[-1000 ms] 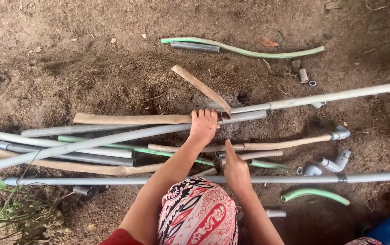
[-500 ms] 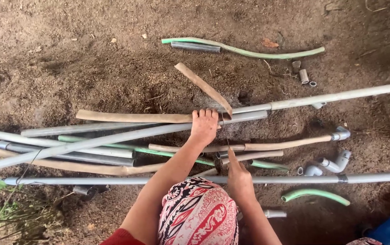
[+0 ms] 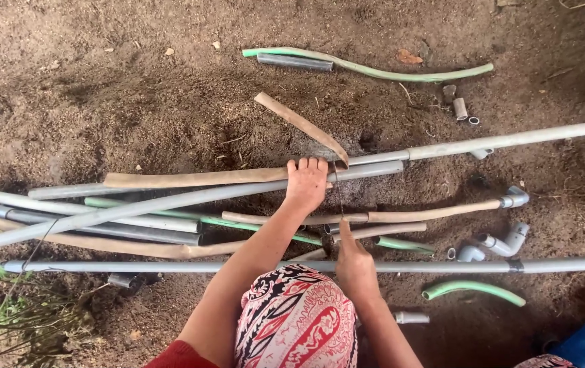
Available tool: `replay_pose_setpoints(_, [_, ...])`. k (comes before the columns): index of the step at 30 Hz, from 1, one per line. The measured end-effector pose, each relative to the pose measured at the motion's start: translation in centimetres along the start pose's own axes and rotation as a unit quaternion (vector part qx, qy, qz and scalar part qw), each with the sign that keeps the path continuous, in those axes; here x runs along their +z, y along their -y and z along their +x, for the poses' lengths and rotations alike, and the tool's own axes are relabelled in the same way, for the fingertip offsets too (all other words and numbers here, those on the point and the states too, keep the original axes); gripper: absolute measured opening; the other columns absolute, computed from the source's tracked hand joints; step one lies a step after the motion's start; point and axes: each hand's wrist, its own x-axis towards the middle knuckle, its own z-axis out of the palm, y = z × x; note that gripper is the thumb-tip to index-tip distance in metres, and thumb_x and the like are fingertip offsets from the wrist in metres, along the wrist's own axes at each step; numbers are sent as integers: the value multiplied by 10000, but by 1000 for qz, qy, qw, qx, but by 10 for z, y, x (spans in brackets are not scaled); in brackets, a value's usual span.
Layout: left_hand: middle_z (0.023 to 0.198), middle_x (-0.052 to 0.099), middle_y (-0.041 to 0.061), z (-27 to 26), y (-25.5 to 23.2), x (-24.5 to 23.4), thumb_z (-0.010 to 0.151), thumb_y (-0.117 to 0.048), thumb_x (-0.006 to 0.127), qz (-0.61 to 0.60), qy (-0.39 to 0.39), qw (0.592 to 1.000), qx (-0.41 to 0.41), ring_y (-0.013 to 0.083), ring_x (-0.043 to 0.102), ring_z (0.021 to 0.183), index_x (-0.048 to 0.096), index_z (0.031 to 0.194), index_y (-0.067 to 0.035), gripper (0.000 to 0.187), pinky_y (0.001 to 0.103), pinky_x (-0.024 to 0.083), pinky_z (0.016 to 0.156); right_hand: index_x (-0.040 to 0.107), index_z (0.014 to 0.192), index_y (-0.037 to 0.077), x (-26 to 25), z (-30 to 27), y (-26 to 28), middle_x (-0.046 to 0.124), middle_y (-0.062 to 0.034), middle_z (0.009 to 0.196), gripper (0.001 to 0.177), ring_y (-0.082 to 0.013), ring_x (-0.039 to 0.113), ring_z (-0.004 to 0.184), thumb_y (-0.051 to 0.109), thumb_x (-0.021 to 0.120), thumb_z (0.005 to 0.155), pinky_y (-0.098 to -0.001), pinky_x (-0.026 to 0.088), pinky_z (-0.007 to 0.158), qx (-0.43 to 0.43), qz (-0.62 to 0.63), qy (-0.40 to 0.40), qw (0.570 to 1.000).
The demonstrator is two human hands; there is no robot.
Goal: The person uses a hand saw to cut through a metal pipe resting on a pile of other pipes and hoses. They hold the pipe steady with their left hand while sawing with their right hand. After cutting, they move the pipe and continue sawing another section.
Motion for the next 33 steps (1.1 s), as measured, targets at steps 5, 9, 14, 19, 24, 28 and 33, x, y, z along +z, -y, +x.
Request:
replay_pose_setpoints(5, [1271, 500, 134, -1, -3, -3, 860, -118, 551, 6, 11, 1000, -8, 285, 447, 1182, 378, 1344, -55, 518, 526, 265, 1069, 180, 1489, 201, -9, -9, -4, 609, -66, 727, 691, -67, 419, 396, -75, 440, 911, -144, 453, 330, 60, 4, 24, 998])
replay_pose_setpoints(9, [1216, 513, 140, 24, 7, 50, 885, -176, 506, 12, -55, 998, 8, 292, 455, 1138, 373, 1328, -44, 481, 524, 252, 1008, 310, 1419, 102, 7, 13, -22, 606, -90, 754, 512, -83, 491, 453, 4, 411, 927, -166, 456, 380, -75, -22, -78, 994])
replay_pose_setpoints(14, [1173, 515, 138, 37, 12, 65, 893, -256, 492, 17, -107, 994, 12, 298, 449, 1110, 366, 1314, -49, 486, 519, 222, 954, 432, 1300, -40, 6, 29, -16, 657, -187, 998, 500, -197, 695, 693, -80, 503, 807, -256, 602, 549, -236, -144, -197, 941])
replay_pose_setpoints(19, [1191, 517, 144, 31, 13, 62, 891, -202, 478, 15, -110, 994, 18, 295, 452, 1120, 378, 1316, -49, 463, 518, 215, 965, 428, 1362, 46, 11, 1, -17, 645, -173, 1095, 447, -153, 702, 707, 5, 395, 917, -228, 591, 568, -130, -7, -129, 983])
replay_pose_setpoints(24, [1173, 536, 138, 35, 12, 67, 903, -201, 464, 17, -120, 992, 16, 286, 472, 1101, 395, 1309, -49, 439, 509, 223, 960, 452, 1327, -16, -9, 21, -1, 639, -231, 1084, 437, -267, 697, 770, -42, 434, 891, -307, 597, 607, -174, 15, -154, 973])
replay_pose_setpoints(28, [1116, 557, 170, 20, 9, 62, 888, -162, 410, 32, -217, 975, 30, 325, 494, 1050, 442, 1261, -43, 393, 521, 246, 919, 458, 1335, 27, 7, 14, -16, 651, -183, 1086, 426, -228, 701, 796, 14, 434, 910, -258, 595, 578, -170, -2, -152, 974])
replay_pose_setpoints(33, [1075, 562, 152, 34, 14, 85, 884, -172, 389, 23, -232, 972, 31, 312, 499, 1015, 440, 1242, -43, 383, 514, 250, 911, 435, 1350, 23, 8, 41, -12, 652, -170, 1086, 457, -196, 694, 806, -7, 470, 896, -245, 605, 609, -198, -79, -179, 960])
